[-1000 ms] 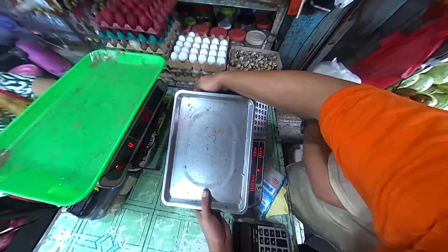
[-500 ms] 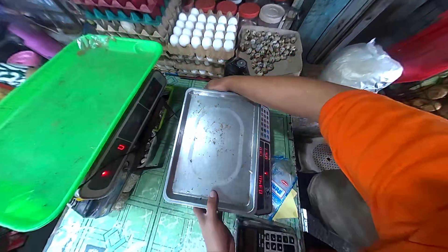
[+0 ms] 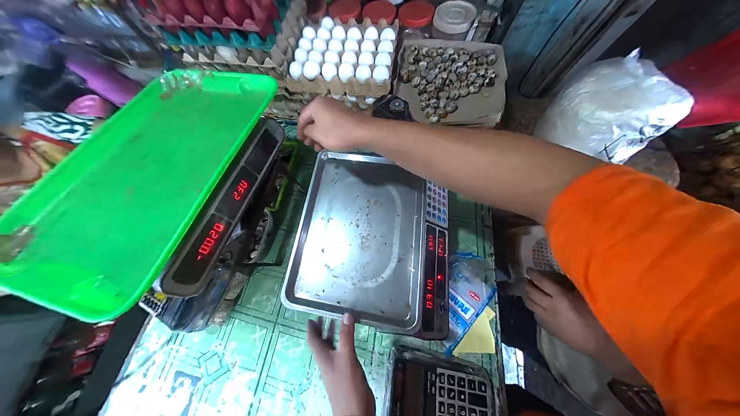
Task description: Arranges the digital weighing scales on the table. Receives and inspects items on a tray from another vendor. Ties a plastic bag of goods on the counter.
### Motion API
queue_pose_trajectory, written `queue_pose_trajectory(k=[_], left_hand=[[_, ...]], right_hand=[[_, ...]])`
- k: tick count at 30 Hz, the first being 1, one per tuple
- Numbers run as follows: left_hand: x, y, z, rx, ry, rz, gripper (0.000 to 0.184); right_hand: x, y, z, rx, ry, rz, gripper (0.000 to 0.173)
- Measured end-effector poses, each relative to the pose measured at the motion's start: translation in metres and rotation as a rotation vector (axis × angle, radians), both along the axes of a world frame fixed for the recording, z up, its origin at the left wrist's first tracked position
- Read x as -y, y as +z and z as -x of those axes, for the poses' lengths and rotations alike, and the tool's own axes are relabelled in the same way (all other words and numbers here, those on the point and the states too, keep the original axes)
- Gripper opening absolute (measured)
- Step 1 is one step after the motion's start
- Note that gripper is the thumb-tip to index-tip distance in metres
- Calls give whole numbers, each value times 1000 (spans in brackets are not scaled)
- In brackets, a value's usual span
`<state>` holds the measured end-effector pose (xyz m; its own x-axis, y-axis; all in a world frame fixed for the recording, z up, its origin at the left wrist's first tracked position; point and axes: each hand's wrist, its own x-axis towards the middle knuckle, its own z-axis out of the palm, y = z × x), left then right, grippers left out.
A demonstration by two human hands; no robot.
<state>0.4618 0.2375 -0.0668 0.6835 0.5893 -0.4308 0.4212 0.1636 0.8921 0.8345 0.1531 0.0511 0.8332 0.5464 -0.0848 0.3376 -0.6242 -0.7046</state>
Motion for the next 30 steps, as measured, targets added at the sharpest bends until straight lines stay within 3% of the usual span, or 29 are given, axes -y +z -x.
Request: queue_pose_trajectory(k=[2,4,7,8,10,12,13,15,17,21,23,26,28,30], left_hand=[[-11,14,15,163,-89,-456,95],[-25,36,22,394,-138,-799,81],[-49,70,20,602,-192,-972,64],[-57,74,18,631,-224,-920,65],[-74,71,14,659,-267,-575,58],[-89,62,9,671,-203,-144,38],[-96,56,9,665,-154,-63,30],[-109,42,12,642,-72,-91,22],[-124,29,14,603,-74,-246,20],[-149,11,-2,622,-120,-560,37],[-159,7,-15,657,-48,-542,35],[-177,4,-26,733,37,-473,21],[-189,3,-31,777,19,-436,15],[-197,1,-39,814,-8,-368,11]], right_hand=[[0,19,52,108,167,21,24],[-4,30,105,186,391,38,22],[-18,30,176,201,715,36,21],[-26,28,191,180,808,18,19],[-41,25,208,93,888,-32,11],[-58,19,213,6,823,-91,4],[-65,13,213,-20,759,-115,2],[-78,-4,215,-61,633,-195,5],[-90,-15,221,-78,538,-217,7],[-129,-25,229,-163,352,-102,11],[-145,-27,234,-294,236,-171,9],[-162,-22,240,-307,191,-225,11],[-169,-19,241,-193,214,-229,16],[-169,-15,244,86,291,-132,22]])
